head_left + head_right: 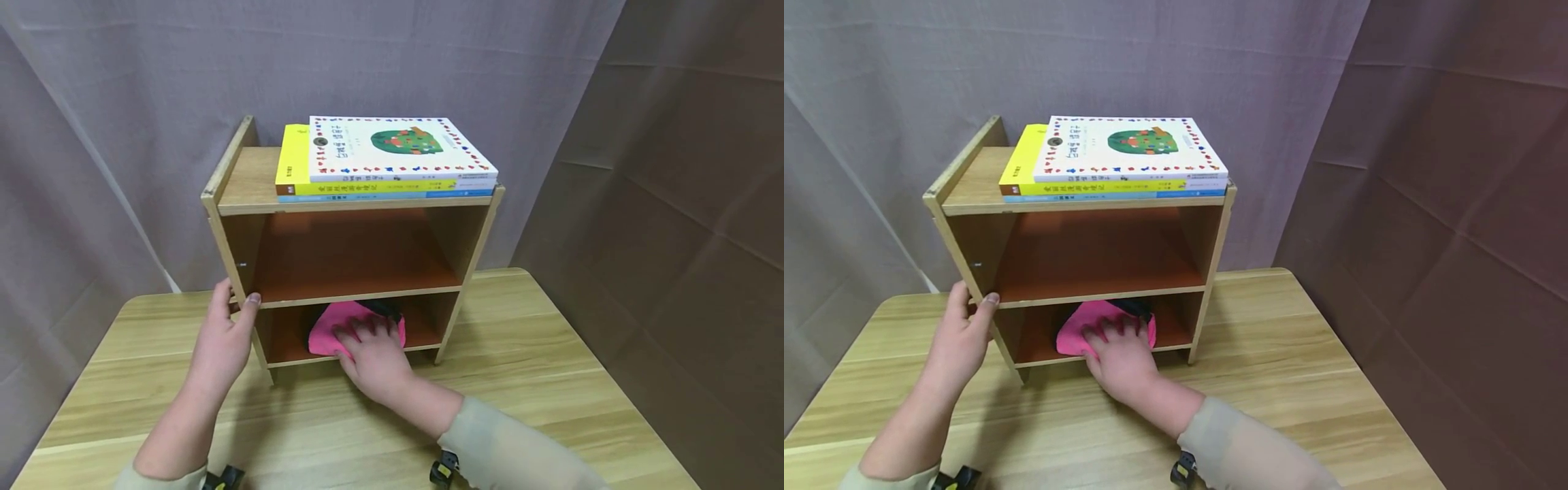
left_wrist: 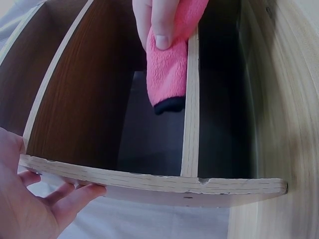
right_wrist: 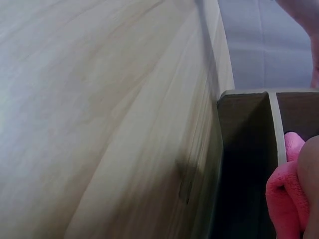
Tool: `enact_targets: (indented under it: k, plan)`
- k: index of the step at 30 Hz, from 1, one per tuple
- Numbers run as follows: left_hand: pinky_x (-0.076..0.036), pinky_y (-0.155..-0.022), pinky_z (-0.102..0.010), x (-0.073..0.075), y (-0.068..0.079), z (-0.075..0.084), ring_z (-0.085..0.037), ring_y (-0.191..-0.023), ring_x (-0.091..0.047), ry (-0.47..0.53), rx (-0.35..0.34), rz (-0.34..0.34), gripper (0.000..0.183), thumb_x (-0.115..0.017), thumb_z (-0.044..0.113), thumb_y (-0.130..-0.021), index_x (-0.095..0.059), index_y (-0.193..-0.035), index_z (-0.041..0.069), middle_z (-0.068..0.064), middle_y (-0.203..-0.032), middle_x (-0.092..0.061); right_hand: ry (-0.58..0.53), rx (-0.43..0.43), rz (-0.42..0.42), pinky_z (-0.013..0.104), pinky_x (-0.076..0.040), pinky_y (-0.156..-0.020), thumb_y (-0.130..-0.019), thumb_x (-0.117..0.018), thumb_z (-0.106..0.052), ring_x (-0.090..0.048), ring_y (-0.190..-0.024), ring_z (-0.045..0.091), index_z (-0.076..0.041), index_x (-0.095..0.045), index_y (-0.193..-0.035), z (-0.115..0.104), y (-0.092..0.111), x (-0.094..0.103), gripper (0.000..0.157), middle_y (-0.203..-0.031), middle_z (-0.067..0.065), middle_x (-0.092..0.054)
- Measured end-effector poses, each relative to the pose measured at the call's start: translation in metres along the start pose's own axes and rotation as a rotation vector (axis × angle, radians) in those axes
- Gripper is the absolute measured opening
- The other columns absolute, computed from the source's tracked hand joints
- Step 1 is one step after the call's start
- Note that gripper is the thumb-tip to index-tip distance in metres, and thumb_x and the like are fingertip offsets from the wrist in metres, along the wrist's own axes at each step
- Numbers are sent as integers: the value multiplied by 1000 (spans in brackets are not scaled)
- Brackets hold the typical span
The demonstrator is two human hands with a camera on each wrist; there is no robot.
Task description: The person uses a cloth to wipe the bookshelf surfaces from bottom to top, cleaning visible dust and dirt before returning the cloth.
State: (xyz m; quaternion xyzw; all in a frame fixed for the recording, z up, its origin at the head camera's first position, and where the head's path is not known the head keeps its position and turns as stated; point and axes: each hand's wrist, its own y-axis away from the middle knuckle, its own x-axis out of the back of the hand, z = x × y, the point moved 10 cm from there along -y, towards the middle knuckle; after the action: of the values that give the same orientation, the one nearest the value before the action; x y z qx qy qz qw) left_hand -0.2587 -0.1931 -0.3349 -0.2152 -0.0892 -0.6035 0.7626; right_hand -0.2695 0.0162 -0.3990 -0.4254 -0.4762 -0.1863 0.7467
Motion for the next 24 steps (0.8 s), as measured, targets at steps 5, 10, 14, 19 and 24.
enact_targets:
  k: [5,10,14,19,24]
  plan:
    - [-44,-88,-51,0,0,-1,-34,-124,-48,7,6,2,48,-44,45,-104,-38,-145,21,-11,-146,-42,14,-12,-69,59,-42,-96,-102,-46,-48,-53,-119,35,-34,-59,-136,-9,-6,-8,39,-137,0,-57]
    - [-45,-88,-51,-1,0,-1,-34,-124,-48,18,0,-2,48,-44,44,-104,-37,-146,21,-11,-146,-43,24,-8,-90,59,-41,-97,-103,-43,-49,-53,-120,36,-35,-57,-138,-17,-11,-9,40,-139,-1,-56]
    - [-45,-88,-51,-1,0,-1,-34,-124,-48,26,-5,-2,48,-44,43,-104,-37,-146,20,-12,-145,-43,15,-3,-84,59,-41,-97,-103,-44,-49,-53,-120,36,-35,-58,-137,-22,-14,-10,40,-139,-2,-56]
    - [-44,-88,-50,-1,0,-1,-33,-124,-48,25,-1,-3,49,-44,43,-104,-36,-146,20,-11,-145,-42,16,12,-86,60,-41,-98,-102,-45,-48,-52,-121,35,-35,-58,-138,-29,-18,-11,40,-139,-2,-56]
    - [-45,-87,-49,-1,0,0,-33,-123,-48,28,-3,-6,49,-44,43,-104,-36,-147,19,-11,-145,-42,33,30,-74,59,-42,-96,-101,-47,-48,-53,-120,34,-36,-58,-137,-37,-23,-10,40,-138,-3,-57]
